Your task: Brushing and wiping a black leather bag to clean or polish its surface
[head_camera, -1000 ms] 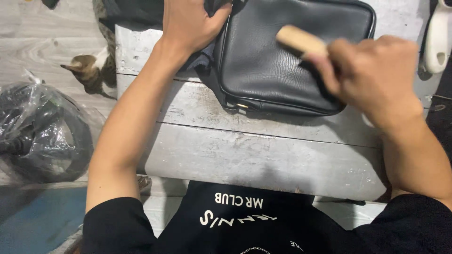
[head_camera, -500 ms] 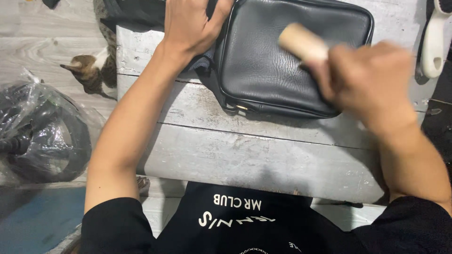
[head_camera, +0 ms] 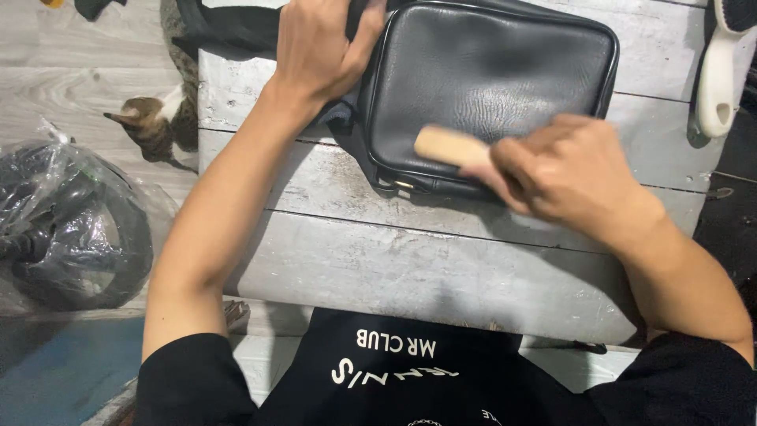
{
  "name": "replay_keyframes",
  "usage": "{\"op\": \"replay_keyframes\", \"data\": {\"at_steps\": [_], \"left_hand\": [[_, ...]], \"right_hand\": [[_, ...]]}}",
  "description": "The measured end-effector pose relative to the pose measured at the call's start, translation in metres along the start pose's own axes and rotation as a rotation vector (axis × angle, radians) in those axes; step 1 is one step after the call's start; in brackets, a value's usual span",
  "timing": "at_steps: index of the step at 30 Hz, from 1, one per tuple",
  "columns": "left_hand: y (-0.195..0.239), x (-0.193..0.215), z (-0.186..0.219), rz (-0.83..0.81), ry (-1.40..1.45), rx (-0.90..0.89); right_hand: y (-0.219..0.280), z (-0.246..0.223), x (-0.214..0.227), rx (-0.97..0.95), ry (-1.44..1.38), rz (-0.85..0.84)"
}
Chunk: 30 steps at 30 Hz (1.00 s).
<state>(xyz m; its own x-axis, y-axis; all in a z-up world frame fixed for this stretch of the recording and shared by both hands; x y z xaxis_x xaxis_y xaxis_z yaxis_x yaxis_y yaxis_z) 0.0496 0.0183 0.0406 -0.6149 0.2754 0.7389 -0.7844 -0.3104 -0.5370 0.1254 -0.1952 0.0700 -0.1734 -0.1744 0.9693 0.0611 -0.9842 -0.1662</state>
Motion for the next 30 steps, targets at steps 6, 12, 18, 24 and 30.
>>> {"op": "replay_keyframes", "data": {"at_steps": [6, 12, 18, 24, 30], "left_hand": [[0.003, 0.013, 0.091, -0.173, 0.13, -0.478], [-0.009, -0.012, 0.085, -0.245, -0.231, -0.554], [0.013, -0.01, 0.158, -0.108, 0.06, -0.771], [-0.019, -0.032, 0.107, -0.176, -0.224, -0.511], [0.001, -0.018, 0.113, -0.249, -0.031, -0.613]], "right_hand": [[0.03, 0.075, -0.023, -0.262, -0.162, 0.197], [0.019, 0.061, -0.038, -0.373, 0.075, 0.039], [0.013, 0.061, -0.041, -0.416, 0.211, -0.001], [0.008, 0.064, -0.038, -0.435, 0.159, 0.011], [0.012, 0.064, -0.041, -0.438, 0.147, 0.015]]}}
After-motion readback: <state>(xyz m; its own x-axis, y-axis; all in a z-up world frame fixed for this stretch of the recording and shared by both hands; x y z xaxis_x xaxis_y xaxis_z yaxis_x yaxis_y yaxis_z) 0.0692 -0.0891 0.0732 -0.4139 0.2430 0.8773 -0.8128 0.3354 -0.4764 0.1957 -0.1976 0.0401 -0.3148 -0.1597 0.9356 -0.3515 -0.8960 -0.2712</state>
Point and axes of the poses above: each hand's wrist, its own y-axis away from the middle knuckle, its own x-axis out of the back of the hand, z = x × y, the point moved 7 cm from there along -y, towards the middle knuckle, and after that the axes turned 2 degrees about x, right-handed, at the moved point
